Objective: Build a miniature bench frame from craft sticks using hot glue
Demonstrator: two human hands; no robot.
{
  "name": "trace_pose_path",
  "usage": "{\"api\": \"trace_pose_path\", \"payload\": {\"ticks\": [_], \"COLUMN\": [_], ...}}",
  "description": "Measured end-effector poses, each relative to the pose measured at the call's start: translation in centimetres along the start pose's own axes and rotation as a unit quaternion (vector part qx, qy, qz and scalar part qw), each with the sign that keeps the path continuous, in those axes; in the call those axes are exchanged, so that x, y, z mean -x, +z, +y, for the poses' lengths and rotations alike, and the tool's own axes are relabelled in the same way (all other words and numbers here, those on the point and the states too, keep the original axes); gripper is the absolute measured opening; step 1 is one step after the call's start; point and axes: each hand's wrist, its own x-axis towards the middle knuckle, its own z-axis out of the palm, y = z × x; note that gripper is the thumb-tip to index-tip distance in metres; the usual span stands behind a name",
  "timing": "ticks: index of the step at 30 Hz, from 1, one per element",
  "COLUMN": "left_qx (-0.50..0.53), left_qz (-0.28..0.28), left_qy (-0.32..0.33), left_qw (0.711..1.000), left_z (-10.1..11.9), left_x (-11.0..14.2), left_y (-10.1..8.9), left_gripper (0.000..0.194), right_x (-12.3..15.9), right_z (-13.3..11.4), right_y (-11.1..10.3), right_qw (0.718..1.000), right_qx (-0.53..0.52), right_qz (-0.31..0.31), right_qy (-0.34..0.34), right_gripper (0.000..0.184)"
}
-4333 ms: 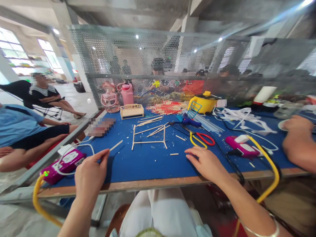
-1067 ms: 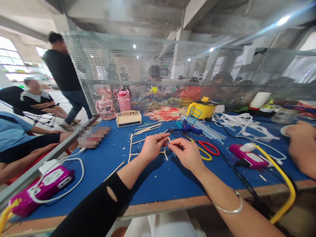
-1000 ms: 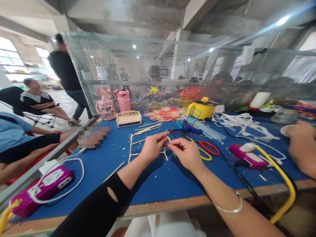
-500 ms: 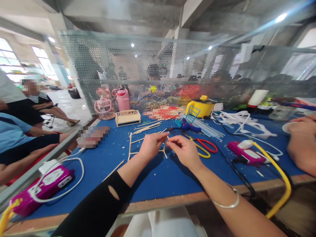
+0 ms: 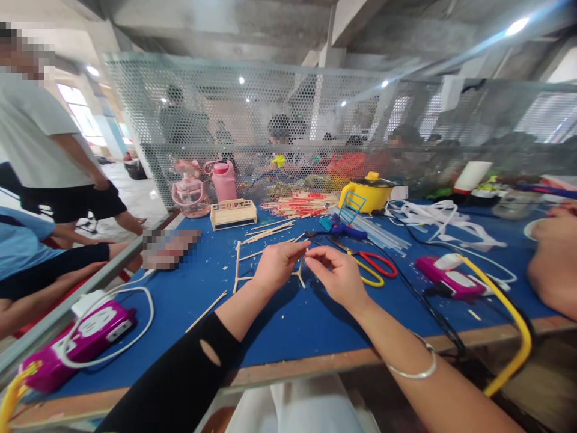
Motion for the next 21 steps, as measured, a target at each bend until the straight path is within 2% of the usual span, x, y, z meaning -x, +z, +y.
{"api": "trace_pose_path", "payload": {"ticks": [11,13,15,18,19,21], "left_qx": [0.024,0.028,0.028,0.028,0.032,0.046], "left_qz": [0.003,0.006,0.006,0.005,0.006,0.008], "left_qy": [-0.036,-0.044,-0.049,-0.056,-0.058,-0.063], "left_qw": [0.999,0.999,0.998,0.998,0.998,0.997], "left_z": [0.5,0.5,0.6,0.7,0.8,0.8], "left_x": [-0.2,-0.2,-0.1,-0.1,0.0,0.0], "left_y": [-0.1,0.0,0.1,0.1,0.1,0.1], "left_gripper": [0.027,0.027,0.027,0.026,0.026,0.027], "right_x": [0.2,0.1,-0.1,-0.5,-0.5,-0.5], "right_z": [0.3,0.1,0.3,1.1,1.5,2.1], "right_y": [0.1,-0.1,-0.5,-1.2,-1.4,-1.5], "right_qw": [0.999,0.999,0.997,0.989,0.984,0.967], "right_qx": [-0.020,-0.025,-0.022,0.085,0.144,0.248], "right_qz": [0.005,0.020,0.061,0.112,0.095,0.007], "right_qy": [0.028,0.027,0.028,0.034,0.038,0.048], "right_gripper": [0.015,0.015,0.016,0.013,0.011,0.009]}}
